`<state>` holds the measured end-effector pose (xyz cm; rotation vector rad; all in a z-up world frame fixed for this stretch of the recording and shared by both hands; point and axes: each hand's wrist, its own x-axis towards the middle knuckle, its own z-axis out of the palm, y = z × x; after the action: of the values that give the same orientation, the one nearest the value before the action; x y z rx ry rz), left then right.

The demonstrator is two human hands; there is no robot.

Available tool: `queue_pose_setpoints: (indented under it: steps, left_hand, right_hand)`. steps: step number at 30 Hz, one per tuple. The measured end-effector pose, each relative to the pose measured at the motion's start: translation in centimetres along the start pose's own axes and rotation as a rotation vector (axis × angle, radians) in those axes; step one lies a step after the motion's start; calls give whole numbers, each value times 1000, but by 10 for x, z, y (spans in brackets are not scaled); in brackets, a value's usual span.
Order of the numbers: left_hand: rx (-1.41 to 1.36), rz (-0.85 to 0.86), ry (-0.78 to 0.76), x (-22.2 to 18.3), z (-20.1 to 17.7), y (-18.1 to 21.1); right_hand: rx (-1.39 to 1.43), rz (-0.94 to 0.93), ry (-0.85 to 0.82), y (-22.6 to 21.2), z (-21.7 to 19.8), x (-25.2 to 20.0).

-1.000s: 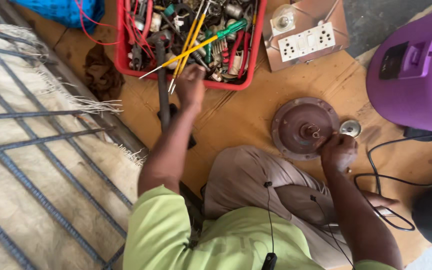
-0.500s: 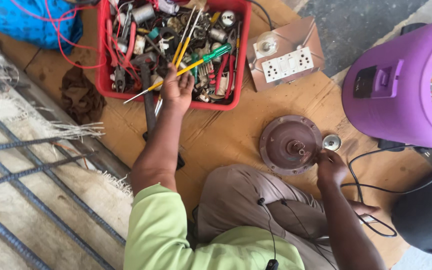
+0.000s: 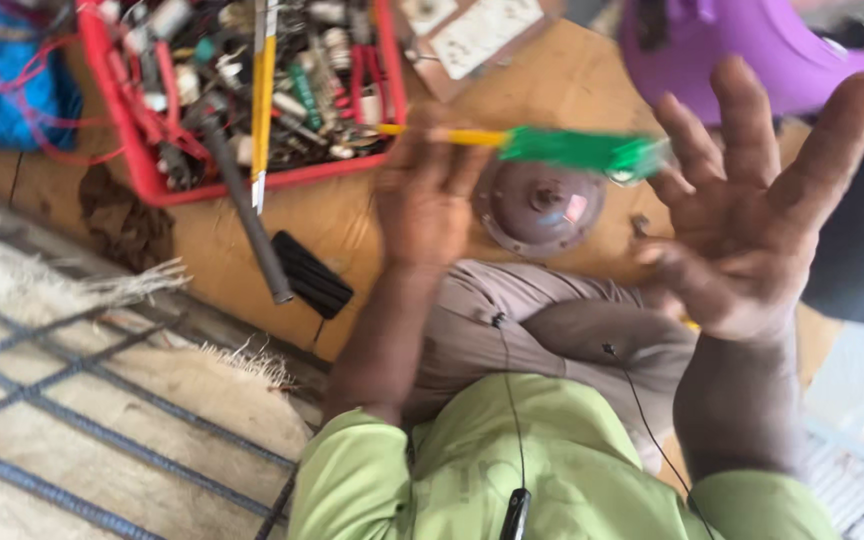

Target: The person disassembles a brown circular appliance base using a screwdriver, removes a small component, and then works on the internal wiring of a purple appliance using pliers. The person handles the base, a screwdriver, a small white component, and the purple appliance.

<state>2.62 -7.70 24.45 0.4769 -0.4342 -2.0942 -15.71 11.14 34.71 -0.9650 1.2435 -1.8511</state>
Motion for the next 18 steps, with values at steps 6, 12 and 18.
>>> queue_pose_setpoints:
  steps: [6,12,18]
  left_hand:
    - [135,-403,-187,-25,104,-95]
    - [1176,146,-905,-5,104,-109]
    - [1174,-170,-841,19,63,-164]
  right_hand:
    - [-673,-326,-25,-83,-10,3]
    - [-671,-272,20,-84,-50,-15]
    - [-709,-332,22,-48,-50,-2]
